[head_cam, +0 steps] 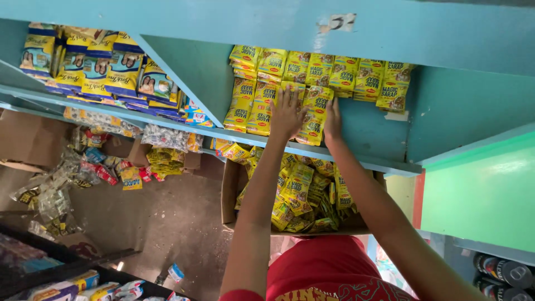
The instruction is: Organizing and stocking seasoning packets onto retail shelves in a grocery store.
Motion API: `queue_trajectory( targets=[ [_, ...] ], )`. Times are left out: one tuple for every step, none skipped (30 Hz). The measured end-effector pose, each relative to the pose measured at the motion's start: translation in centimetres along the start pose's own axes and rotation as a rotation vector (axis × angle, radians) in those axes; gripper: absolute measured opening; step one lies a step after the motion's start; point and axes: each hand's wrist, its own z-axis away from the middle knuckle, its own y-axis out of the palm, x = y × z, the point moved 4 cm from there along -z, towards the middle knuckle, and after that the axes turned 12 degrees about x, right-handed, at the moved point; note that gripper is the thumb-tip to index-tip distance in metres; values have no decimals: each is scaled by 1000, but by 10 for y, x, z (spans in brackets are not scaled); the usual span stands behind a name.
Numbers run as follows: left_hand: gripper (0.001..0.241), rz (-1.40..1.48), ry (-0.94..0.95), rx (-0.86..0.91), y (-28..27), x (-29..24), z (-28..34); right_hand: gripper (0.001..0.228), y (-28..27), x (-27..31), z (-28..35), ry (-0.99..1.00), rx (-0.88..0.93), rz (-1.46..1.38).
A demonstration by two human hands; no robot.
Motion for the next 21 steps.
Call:
queue_trajectory(
  targets=[
    [71,-2,-24,92,7,3,-3,79,4,3,0,-16,-36,-91],
    [74,-3,-51,186,15,6,-5,75,8,4,0,-30,-70,-182],
    [74,-4,-49,188,17,5,-4,75,4,-7,-6,-29,-73,-183],
    [74,-15,-50,187,17,5,-3,74,4,-16,-14,-63,-42,-181],
    [74,-25,-51,186,17,6,-2,72,3,-26,-21,-97,-11,-179],
    [74,-26,-48,193,17,6,-3,72,3,-30,-22,-92,-17,-181],
    [71,-41,-54,185,17,7,-3,74,4,-33,-23,-110,17,-167],
    [69,-56,-61,172,15,8,-7,76,5,-34,-27,-131,53,-151],
    [69,-56,-58,174,10,2,-5,76,-1,-18,-17,-131,50,-152],
    [66,-110,-47,133,2,-4,-2,75,-3,0,-7,-172,89,-68],
    [64,-164,-36,92,-5,-9,1,74,-5,18,2,-214,127,15],
    [64,-162,-38,93,0,-12,1,74,-9,22,0,-213,129,16],
    [63,-185,-4,107,6,-17,1,71,-12,28,-1,-258,146,160],
    [63,-207,35,121,12,-23,1,68,-16,33,-2,-302,158,303],
    [63,-207,36,123,11,-28,6,68,-16,32,-10,-300,156,303],
    [65,-184,68,125,11,-34,10,51,-18,31,-17,-286,95,425],
    [67,-161,99,128,10,-40,15,36,-19,30,-24,-271,33,546],
    [67,-159,97,128,16,-38,15,36,-19,32,-29,-270,35,548],
    [72,-141,81,140,22,-35,15,36,-17,36,-34,-311,29,643],
    [78,-123,67,154,27,-32,15,37,-15,39,-38,-351,20,736],
    [78,-121,67,156,26,-33,18,37,-14,48,-33,-349,21,737]
  ],
)
